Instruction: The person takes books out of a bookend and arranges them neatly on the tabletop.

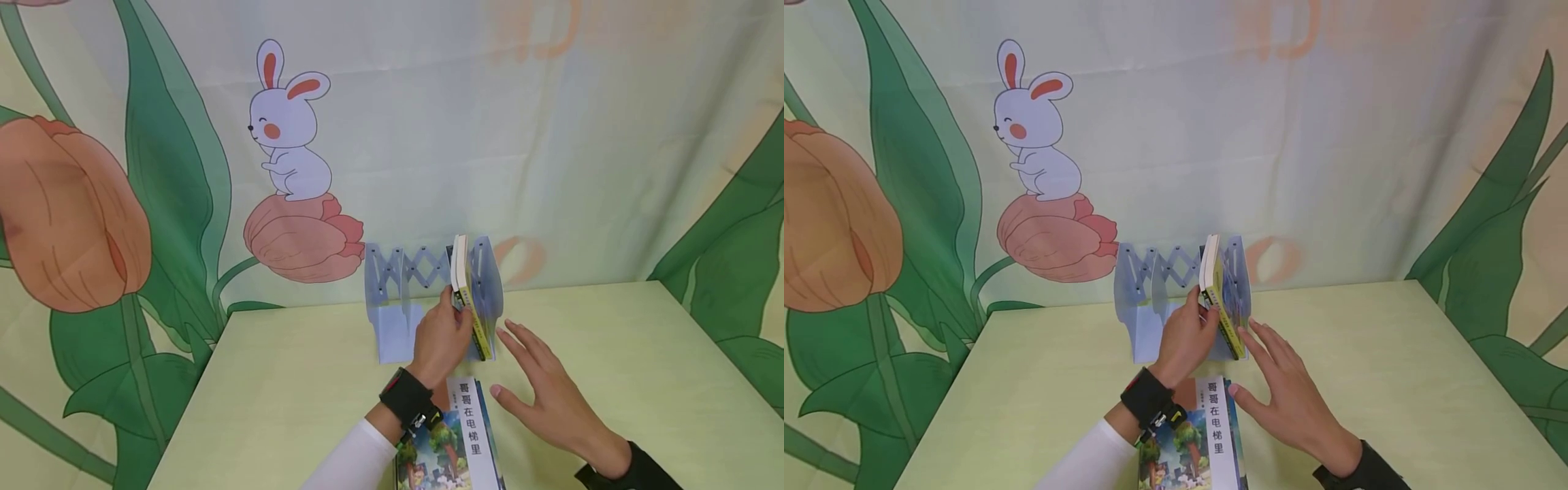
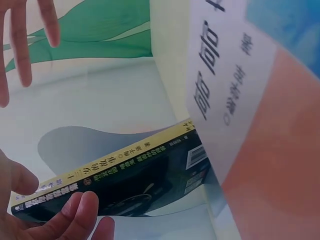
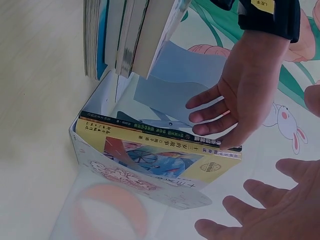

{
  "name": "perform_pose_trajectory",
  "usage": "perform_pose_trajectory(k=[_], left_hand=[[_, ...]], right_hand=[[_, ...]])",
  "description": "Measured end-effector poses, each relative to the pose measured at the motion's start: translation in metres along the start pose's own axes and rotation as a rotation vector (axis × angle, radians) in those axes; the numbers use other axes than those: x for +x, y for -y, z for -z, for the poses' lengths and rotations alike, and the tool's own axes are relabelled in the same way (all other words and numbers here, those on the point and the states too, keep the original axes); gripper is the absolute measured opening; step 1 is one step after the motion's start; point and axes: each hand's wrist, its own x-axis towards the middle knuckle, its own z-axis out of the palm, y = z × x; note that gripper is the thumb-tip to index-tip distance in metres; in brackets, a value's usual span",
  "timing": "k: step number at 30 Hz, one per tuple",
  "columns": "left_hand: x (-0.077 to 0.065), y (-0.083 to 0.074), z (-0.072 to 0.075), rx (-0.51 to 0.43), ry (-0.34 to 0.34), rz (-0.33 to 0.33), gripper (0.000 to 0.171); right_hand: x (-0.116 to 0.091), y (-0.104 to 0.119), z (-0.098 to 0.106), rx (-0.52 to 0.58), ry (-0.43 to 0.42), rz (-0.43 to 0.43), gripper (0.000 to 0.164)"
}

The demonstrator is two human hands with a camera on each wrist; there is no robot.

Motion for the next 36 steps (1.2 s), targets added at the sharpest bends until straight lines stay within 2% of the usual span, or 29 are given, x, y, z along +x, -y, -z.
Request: perform_pose_trajectory(k=[9, 20, 28, 32, 36], left_hand=[[0.003, 0.006, -0.003, 0.028, 0.004, 0.022, 0.054], [0.006, 0.005, -0.005, 0.109, -0.039, -0.018, 0.049], [0.009, 0.004, -0.009, 0.097, -0.026, 0.013, 0.053], [0.009, 0.006, -0.010, 0.141, -0.046, 0.005, 0.051], [0.010, 0.007, -0.010, 0.206, -0.089, -0.031, 0.046]], right_hand=[[0.006, 0.000, -0.002, -0.003, -0.010, 0.025, 0.081], [0.014, 0.002, -0.005, 0.007, -0.001, 0.023, 0.080], [0.015, 0.001, -0.007, 0.003, 0.010, 0.019, 0.081], [0.016, 0.002, -0.007, -0.002, 0.006, 0.029, 0.081], [0.017, 0.002, -0.007, 0.000, 0.001, 0.032, 0.081]])
